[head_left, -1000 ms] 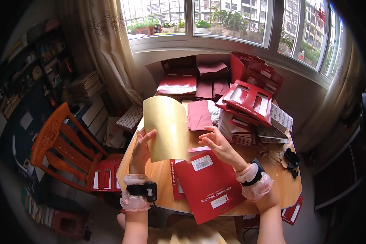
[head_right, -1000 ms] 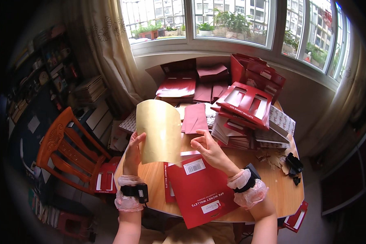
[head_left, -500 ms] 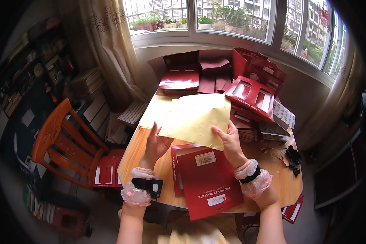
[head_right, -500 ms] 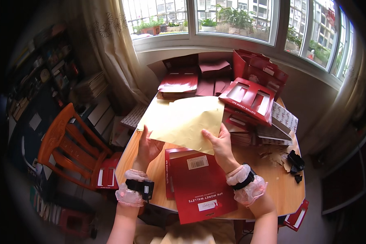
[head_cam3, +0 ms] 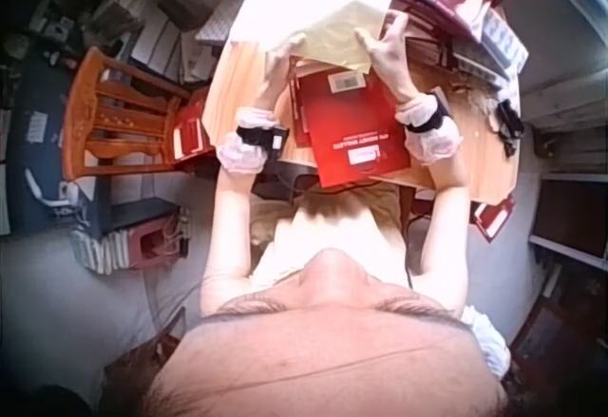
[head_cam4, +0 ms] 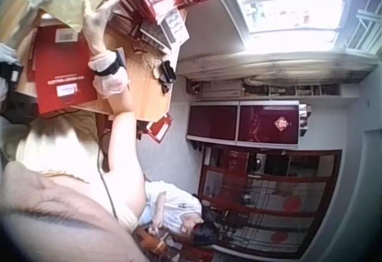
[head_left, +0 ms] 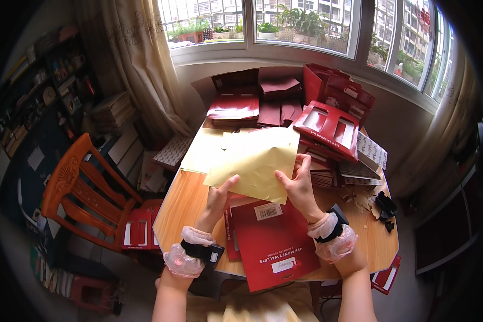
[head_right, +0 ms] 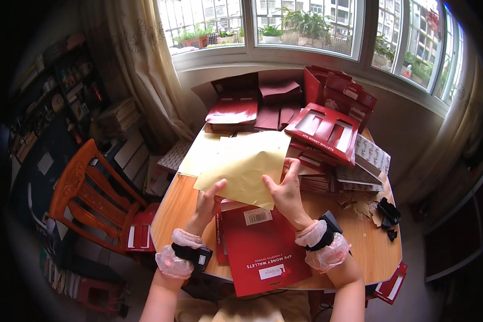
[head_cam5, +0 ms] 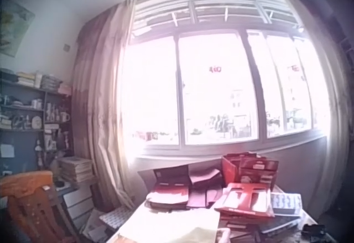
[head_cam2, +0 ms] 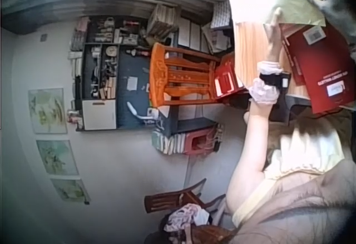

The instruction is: Assembling red paper gift boxes and preparing them for packing.

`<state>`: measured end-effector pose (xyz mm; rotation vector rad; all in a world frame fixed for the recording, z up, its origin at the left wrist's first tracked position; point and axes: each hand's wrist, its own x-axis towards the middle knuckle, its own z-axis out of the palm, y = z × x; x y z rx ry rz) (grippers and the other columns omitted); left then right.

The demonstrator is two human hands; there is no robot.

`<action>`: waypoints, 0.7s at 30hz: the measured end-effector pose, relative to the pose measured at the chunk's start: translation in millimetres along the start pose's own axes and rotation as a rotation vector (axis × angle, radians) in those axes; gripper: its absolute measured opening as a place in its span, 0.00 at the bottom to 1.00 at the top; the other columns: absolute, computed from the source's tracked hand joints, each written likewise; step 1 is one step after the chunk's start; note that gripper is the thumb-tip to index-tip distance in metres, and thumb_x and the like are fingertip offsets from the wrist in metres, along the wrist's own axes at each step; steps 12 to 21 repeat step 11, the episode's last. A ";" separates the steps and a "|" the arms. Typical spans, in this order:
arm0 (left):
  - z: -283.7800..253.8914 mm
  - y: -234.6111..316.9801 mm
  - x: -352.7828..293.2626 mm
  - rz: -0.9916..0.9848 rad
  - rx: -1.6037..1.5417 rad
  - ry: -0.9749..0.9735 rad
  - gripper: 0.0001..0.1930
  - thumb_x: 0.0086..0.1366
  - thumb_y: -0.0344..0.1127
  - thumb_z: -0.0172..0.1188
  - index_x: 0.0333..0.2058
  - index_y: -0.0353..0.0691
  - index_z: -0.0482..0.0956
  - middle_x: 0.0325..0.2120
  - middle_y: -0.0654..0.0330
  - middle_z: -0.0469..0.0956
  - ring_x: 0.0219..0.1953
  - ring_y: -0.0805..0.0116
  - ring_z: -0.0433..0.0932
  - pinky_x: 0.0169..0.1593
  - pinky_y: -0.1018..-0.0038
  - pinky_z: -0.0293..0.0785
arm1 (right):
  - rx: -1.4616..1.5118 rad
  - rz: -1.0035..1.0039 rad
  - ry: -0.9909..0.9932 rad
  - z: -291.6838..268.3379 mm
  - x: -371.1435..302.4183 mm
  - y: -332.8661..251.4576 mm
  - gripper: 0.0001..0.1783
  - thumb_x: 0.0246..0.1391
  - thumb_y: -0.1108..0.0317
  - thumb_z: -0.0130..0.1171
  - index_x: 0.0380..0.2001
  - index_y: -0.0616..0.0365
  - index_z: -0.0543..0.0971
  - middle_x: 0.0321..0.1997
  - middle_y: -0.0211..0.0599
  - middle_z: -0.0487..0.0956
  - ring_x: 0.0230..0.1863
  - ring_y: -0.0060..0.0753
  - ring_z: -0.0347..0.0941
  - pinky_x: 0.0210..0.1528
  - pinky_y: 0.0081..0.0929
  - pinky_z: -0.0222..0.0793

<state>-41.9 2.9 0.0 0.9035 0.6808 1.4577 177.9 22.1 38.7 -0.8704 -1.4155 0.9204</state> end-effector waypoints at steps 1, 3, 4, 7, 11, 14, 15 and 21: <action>4.1 0.7 -0.8 -0.004 -0.003 -0.002 0.26 0.66 0.32 0.62 0.59 0.32 0.65 0.52 0.51 0.74 0.52 0.58 0.79 0.46 0.63 0.87 | 0.073 0.017 -0.032 -1.6 0.2 -0.5 0.30 0.56 0.79 0.64 0.53 0.61 0.56 0.47 0.48 0.77 0.49 0.34 0.78 0.49 0.26 0.77; 8.0 3.5 -3.4 -0.056 -0.011 0.037 0.26 0.66 0.30 0.60 0.61 0.34 0.64 0.53 0.50 0.74 0.52 0.59 0.80 0.51 0.64 0.84 | 0.078 0.030 -0.042 2.6 -2.5 -2.4 0.31 0.56 0.79 0.65 0.53 0.62 0.56 0.47 0.48 0.77 0.48 0.34 0.78 0.48 0.26 0.78; 2.7 -1.6 -0.7 -0.057 -0.011 0.038 0.26 0.66 0.30 0.60 0.61 0.34 0.64 0.53 0.50 0.74 0.52 0.59 0.80 0.51 0.64 0.84 | 0.082 0.042 -0.051 4.0 -3.3 -2.6 0.31 0.55 0.79 0.65 0.53 0.62 0.56 0.47 0.48 0.77 0.48 0.35 0.79 0.47 0.27 0.78; -12.9 -12.3 3.4 0.060 0.088 0.085 0.27 0.66 0.32 0.61 0.61 0.34 0.64 0.53 0.52 0.74 0.53 0.61 0.78 0.54 0.65 0.81 | -0.092 0.009 -0.044 5.7 -2.4 -0.3 0.31 0.54 0.78 0.66 0.53 0.61 0.57 0.50 0.50 0.75 0.52 0.35 0.77 0.49 0.25 0.76; -5.8 -10.4 0.8 0.246 0.378 0.149 0.22 0.66 0.33 0.62 0.56 0.35 0.70 0.53 0.57 0.74 0.50 0.64 0.76 0.59 0.67 0.71 | -0.613 -0.193 0.062 -2.7 -3.2 -7.3 0.30 0.54 0.75 0.68 0.55 0.53 0.63 0.53 0.39 0.71 0.55 0.26 0.72 0.52 0.20 0.75; -5.8 -10.4 0.8 0.246 0.378 0.149 0.22 0.66 0.33 0.62 0.56 0.35 0.70 0.53 0.57 0.74 0.50 0.64 0.76 0.59 0.67 0.71 | -0.613 -0.193 0.062 -2.7 -3.2 -7.3 0.30 0.54 0.75 0.68 0.55 0.53 0.63 0.53 0.39 0.71 0.55 0.26 0.72 0.52 0.20 0.75; -5.8 -10.4 0.8 0.246 0.378 0.149 0.22 0.66 0.33 0.62 0.56 0.35 0.70 0.53 0.57 0.74 0.50 0.64 0.76 0.59 0.67 0.71 | -0.613 -0.193 0.062 -2.7 -3.2 -7.3 0.30 0.54 0.75 0.68 0.55 0.53 0.63 0.53 0.39 0.71 0.55 0.26 0.72 0.52 0.20 0.75; -5.8 -10.4 0.8 0.246 0.378 0.149 0.22 0.66 0.33 0.62 0.56 0.35 0.70 0.53 0.57 0.74 0.50 0.64 0.76 0.59 0.67 0.71 | -0.613 -0.193 0.062 -2.7 -3.2 -7.3 0.30 0.54 0.75 0.68 0.55 0.53 0.63 0.53 0.39 0.71 0.55 0.26 0.72 0.52 0.20 0.75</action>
